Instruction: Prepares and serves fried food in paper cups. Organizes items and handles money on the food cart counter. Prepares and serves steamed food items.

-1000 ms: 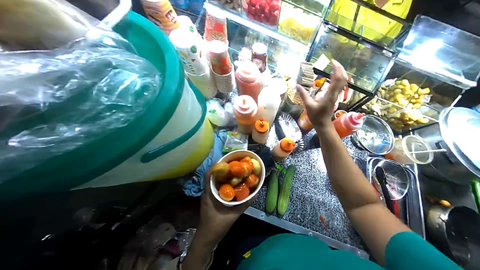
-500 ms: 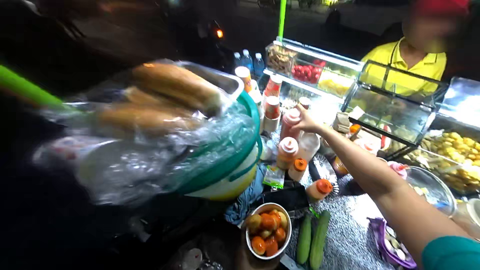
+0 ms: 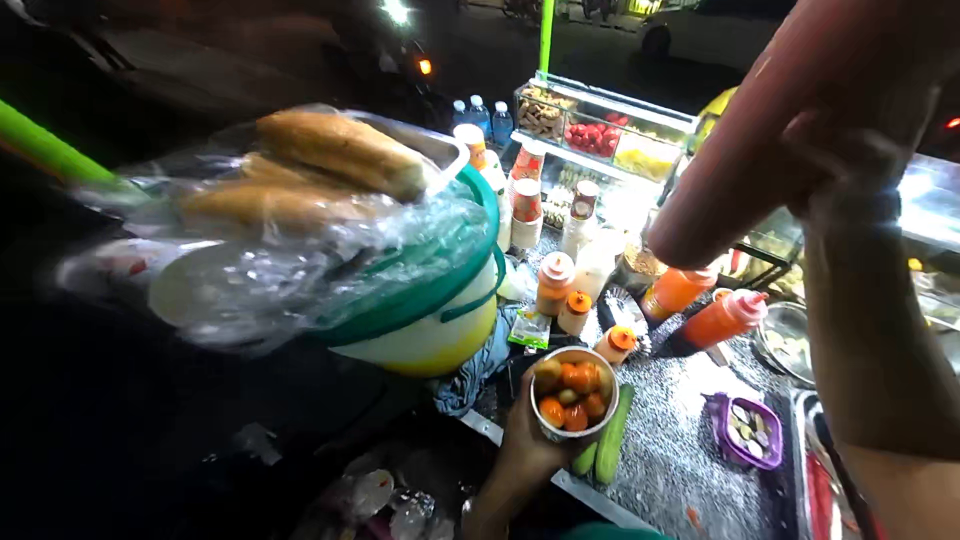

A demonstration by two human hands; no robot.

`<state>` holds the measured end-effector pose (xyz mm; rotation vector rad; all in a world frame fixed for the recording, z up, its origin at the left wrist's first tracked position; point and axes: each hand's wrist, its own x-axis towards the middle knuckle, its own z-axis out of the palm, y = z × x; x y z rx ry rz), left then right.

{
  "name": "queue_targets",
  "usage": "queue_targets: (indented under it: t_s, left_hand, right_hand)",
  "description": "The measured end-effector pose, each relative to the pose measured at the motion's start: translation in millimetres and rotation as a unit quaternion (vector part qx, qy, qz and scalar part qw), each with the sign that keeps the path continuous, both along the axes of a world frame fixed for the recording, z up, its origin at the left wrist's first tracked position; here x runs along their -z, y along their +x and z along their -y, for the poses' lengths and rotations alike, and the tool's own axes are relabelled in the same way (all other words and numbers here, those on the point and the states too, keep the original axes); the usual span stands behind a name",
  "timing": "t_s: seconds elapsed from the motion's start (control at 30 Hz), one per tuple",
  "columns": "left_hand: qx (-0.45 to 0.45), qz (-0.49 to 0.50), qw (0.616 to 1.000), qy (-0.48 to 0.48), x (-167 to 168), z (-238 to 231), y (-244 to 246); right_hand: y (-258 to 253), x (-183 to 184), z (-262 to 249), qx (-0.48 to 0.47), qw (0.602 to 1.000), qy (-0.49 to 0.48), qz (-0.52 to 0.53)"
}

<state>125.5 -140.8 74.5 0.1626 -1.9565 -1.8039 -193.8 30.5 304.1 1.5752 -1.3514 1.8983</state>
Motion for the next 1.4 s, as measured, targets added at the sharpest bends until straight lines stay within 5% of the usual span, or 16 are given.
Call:
queue_targets:
  t_s: [0.1, 0.27, 0.47, 0.8, 1.4]
  left_hand:
    - [0.035, 0.017, 0.999, -0.029, -8, -7, -12]
    - [0.080, 0.080, 0.989, -0.098, -11, -16, -31]
    - [0.128, 0.094, 0.980, -0.121, -3, -32, -54]
    - [0.166, 0.073, 0.973, -0.145, 0, -49, -60]
    - [0.171, 0.042, 0.979, -0.104, 6, -44, -61]
  right_hand:
    - [38, 41, -47, 0.064, 0.974, 0.214, -0.043]
    - [129, 35, -85, 0.185, 0.774, 0.603, -0.057]
    - [151, 40, -115, 0.232, 0.582, 0.719, -0.301]
    - [177, 14, -79, 0.248, 0.524, 0.690, -0.433]
    - [162, 2, -83, 0.232, 0.459, 0.719, -0.468]
